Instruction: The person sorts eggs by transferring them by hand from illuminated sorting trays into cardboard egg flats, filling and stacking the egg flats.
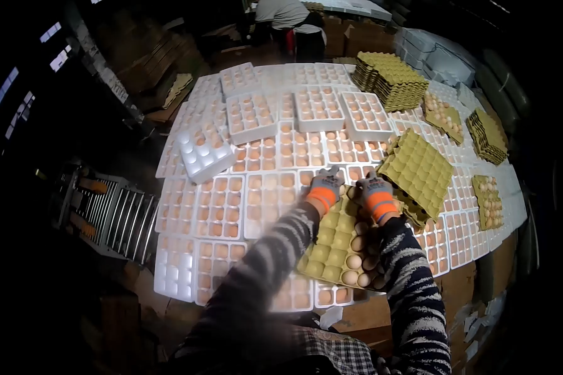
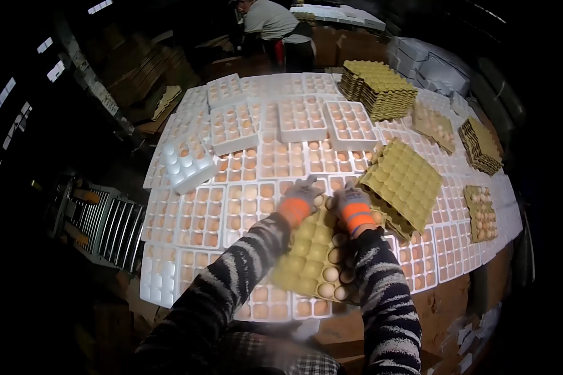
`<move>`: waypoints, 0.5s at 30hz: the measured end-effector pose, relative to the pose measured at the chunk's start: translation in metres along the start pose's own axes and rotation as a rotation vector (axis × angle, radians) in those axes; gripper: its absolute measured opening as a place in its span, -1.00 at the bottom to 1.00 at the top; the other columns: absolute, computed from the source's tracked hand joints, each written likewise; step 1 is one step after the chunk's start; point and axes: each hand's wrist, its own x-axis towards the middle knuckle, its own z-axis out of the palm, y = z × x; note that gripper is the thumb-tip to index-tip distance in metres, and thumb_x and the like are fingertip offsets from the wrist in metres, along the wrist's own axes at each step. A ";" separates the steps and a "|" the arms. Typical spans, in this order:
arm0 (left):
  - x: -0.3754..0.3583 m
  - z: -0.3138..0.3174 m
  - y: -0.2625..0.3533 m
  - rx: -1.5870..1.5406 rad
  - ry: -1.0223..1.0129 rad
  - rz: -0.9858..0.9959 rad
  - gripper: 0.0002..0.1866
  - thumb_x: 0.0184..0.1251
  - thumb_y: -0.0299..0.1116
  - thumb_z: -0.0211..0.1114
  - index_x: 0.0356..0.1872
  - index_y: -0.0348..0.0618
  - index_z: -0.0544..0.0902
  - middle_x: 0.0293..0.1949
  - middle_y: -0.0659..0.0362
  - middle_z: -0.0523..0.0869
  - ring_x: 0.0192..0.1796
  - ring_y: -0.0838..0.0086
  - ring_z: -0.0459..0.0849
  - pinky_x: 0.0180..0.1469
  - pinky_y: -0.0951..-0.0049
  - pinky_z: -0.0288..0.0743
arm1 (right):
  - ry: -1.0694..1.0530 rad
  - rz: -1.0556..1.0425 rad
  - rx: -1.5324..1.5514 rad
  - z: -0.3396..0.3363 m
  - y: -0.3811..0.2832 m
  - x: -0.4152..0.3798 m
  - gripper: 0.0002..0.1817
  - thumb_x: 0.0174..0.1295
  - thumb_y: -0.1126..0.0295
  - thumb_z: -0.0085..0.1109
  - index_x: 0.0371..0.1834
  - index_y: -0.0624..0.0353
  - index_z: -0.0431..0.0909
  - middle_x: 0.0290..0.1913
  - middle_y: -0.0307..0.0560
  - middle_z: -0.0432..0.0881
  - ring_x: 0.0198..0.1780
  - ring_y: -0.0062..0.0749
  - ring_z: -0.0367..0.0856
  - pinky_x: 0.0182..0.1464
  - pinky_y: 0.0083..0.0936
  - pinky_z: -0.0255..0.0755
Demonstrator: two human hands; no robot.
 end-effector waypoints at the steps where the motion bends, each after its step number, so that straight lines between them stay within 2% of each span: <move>1: 0.002 0.003 0.004 -0.164 0.007 -0.143 -0.49 0.16 -0.13 0.45 0.21 0.26 0.69 0.45 0.13 0.48 0.40 0.19 0.52 0.33 0.13 0.49 | 0.089 0.025 0.130 -0.007 0.003 -0.012 -0.62 0.07 0.10 0.46 -0.03 -0.11 0.74 0.11 0.01 0.64 0.04 -0.01 0.71 0.01 -0.18 0.63; 2: 0.005 0.025 0.001 -0.170 0.170 -0.135 -0.51 0.15 -0.13 0.45 0.18 0.22 0.70 0.46 0.11 0.45 0.35 0.19 0.57 0.31 0.15 0.51 | 0.167 -0.004 0.275 -0.023 0.004 -0.028 -0.54 0.05 0.08 0.51 0.05 -0.11 0.72 0.11 0.03 0.64 0.07 0.01 0.69 0.05 -0.18 0.61; 3: -0.022 -0.008 0.003 -0.360 0.188 -0.186 -0.50 0.13 -0.11 0.45 0.15 0.17 0.70 0.46 0.09 0.42 0.32 0.14 0.59 0.27 0.16 0.53 | 0.193 -0.025 0.530 -0.014 0.014 -0.029 -0.49 0.07 0.18 0.51 0.15 -0.08 0.68 0.14 0.03 0.64 0.12 0.00 0.67 0.11 -0.23 0.59; 4: -0.038 -0.017 0.000 -0.641 0.264 -0.250 -0.47 0.09 -0.08 0.48 0.15 0.11 0.69 0.46 0.06 0.41 0.29 0.07 0.60 0.25 0.09 0.54 | 0.345 -0.137 0.688 0.001 0.023 -0.034 -0.50 0.07 0.32 0.50 0.13 0.09 0.66 0.14 0.01 0.63 0.14 -0.07 0.66 0.16 -0.28 0.55; 5: -0.062 -0.018 -0.007 -0.858 0.437 -0.246 -0.44 0.05 -0.15 0.55 0.15 0.07 0.68 0.41 0.05 0.45 0.29 0.02 0.58 0.26 0.09 0.54 | 0.360 -0.138 0.876 -0.002 0.008 -0.051 -0.53 0.07 0.38 0.48 0.11 0.17 0.65 0.13 0.00 0.63 0.13 -0.11 0.66 0.18 -0.30 0.53; 6: -0.078 0.004 -0.013 -1.054 0.632 -0.186 -0.44 0.02 -0.28 0.60 0.13 0.03 0.69 0.35 0.04 0.50 0.28 0.05 0.59 0.28 0.12 0.53 | 0.376 -0.124 1.059 -0.007 -0.006 -0.067 -0.55 0.07 0.45 0.46 0.08 0.24 0.65 0.12 -0.01 0.63 0.13 -0.15 0.65 0.19 -0.31 0.51; 8: -0.160 -0.002 -0.031 -1.046 0.736 -0.155 -0.44 0.01 -0.38 0.61 0.14 0.00 0.69 0.30 0.05 0.54 0.27 0.10 0.60 0.29 0.14 0.53 | 0.232 -0.214 1.123 0.004 -0.043 -0.092 -0.56 0.06 0.46 0.47 0.06 0.27 0.65 0.11 -0.02 0.62 0.12 -0.21 0.63 0.19 -0.33 0.50; 10: -0.258 0.001 -0.056 -0.899 0.789 -0.220 -0.44 0.01 -0.31 0.60 0.13 0.00 0.69 0.32 0.01 0.51 0.33 0.04 0.52 0.34 0.10 0.48 | 0.023 -0.411 1.069 0.006 -0.110 -0.110 -0.52 0.03 0.49 0.48 0.09 0.25 0.65 0.11 -0.03 0.63 0.16 -0.20 0.61 0.22 -0.31 0.47; 11: -0.320 -0.029 -0.069 -0.887 0.625 -0.372 -0.43 0.01 -0.29 0.65 0.14 0.00 0.72 0.31 0.06 0.53 0.32 0.14 0.55 0.34 0.15 0.50 | -0.037 -0.524 1.070 0.001 -0.154 -0.116 -0.48 0.01 0.34 0.57 0.08 0.21 0.66 0.09 -0.02 0.62 0.12 -0.16 0.63 0.18 -0.32 0.51; 12: -0.369 -0.020 -0.079 -0.714 0.666 -0.473 -0.43 0.00 -0.27 0.66 0.13 0.01 0.73 0.30 0.04 0.53 0.32 0.13 0.54 0.33 0.17 0.50 | -0.127 -0.571 1.001 -0.009 -0.199 -0.126 -0.44 -0.01 0.25 0.62 0.10 0.10 0.69 0.11 -0.03 0.62 0.13 -0.15 0.64 0.17 -0.28 0.54; 13: -0.416 0.010 -0.088 -0.855 0.782 -0.614 -0.42 -0.01 -0.30 0.65 0.14 0.02 0.73 0.28 0.03 0.54 0.28 0.11 0.56 0.30 0.17 0.51 | -0.162 -0.616 0.930 0.005 -0.236 -0.130 -0.43 0.00 0.17 0.62 0.13 -0.02 0.69 0.16 -0.04 0.60 0.12 -0.12 0.65 0.16 -0.26 0.57; 14: -0.462 0.013 -0.099 -0.402 0.805 -0.637 -0.47 0.00 -0.43 0.62 0.10 -0.16 0.72 0.22 0.07 0.59 0.22 0.16 0.60 0.16 0.24 0.62 | -0.187 -0.693 0.888 0.005 -0.278 -0.134 -0.42 0.02 0.11 0.59 0.16 -0.07 0.68 0.22 -0.06 0.56 0.12 -0.07 0.67 0.14 -0.23 0.59; 15: -0.499 0.015 -0.104 -0.405 0.810 -0.645 -0.47 0.00 -0.43 0.62 0.10 -0.16 0.72 0.22 0.07 0.59 0.22 0.16 0.60 0.16 0.24 0.62 | -0.251 -0.741 0.801 0.013 -0.313 -0.136 -0.38 0.04 0.08 0.57 0.21 -0.11 0.64 0.26 -0.07 0.54 0.13 -0.02 0.67 0.14 -0.21 0.59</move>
